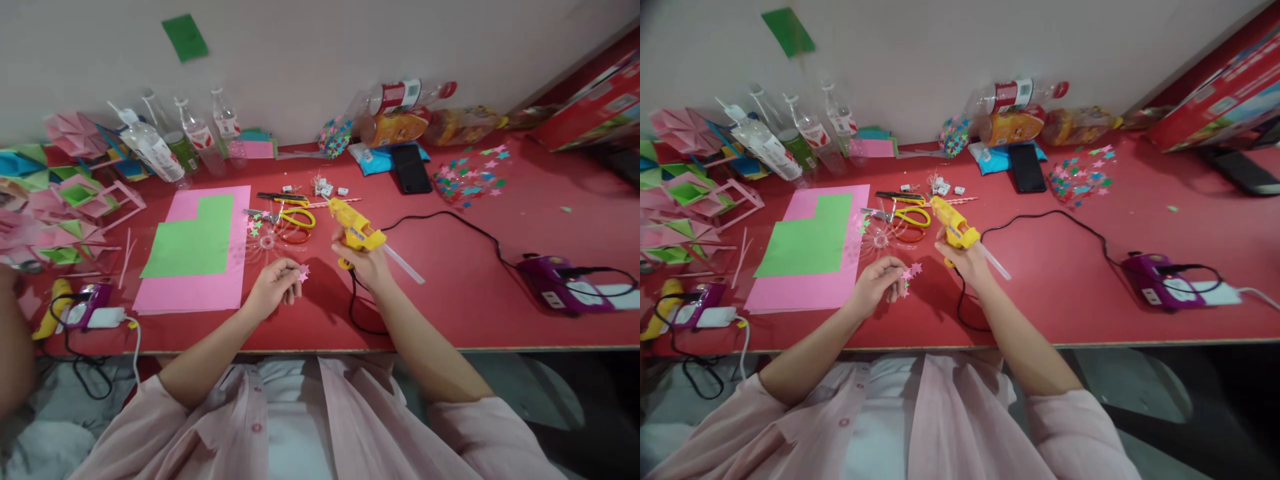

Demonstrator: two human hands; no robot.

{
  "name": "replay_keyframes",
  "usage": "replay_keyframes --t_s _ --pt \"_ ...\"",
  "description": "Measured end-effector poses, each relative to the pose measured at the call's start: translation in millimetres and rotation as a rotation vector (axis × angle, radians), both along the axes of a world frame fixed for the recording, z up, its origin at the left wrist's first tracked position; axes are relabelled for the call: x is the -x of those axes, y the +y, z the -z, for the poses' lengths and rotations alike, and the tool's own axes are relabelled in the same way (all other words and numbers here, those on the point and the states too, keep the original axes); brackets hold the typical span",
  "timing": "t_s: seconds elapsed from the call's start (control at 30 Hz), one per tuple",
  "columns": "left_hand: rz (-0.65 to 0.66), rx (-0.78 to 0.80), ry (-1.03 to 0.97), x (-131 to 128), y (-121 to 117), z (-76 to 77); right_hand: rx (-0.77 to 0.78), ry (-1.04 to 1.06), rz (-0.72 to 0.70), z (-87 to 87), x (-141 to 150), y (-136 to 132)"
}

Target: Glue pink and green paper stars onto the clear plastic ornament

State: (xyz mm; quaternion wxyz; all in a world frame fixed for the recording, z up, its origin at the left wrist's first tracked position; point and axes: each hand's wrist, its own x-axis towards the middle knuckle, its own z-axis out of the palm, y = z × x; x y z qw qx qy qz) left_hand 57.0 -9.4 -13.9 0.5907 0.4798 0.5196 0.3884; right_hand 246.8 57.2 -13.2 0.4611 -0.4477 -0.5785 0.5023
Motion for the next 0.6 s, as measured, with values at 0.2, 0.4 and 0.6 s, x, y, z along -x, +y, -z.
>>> replay_keyframes --t_s 0.2,0.4,0.6 --pt "-0.151 -0.083 -0.129 -7 8 -11.2 -0.124 0.022 -0.169 -5.0 29 -14" --pt "-0.201 -0.182 -0.111 -9 10 -12.2 -0.218 -0.123 -0.105 -12.0 43 -15" --pt "-0.277 -0.189 -0.110 -6 10 -10.2 -0.417 -0.207 -0.029 -13.1 44 -19"
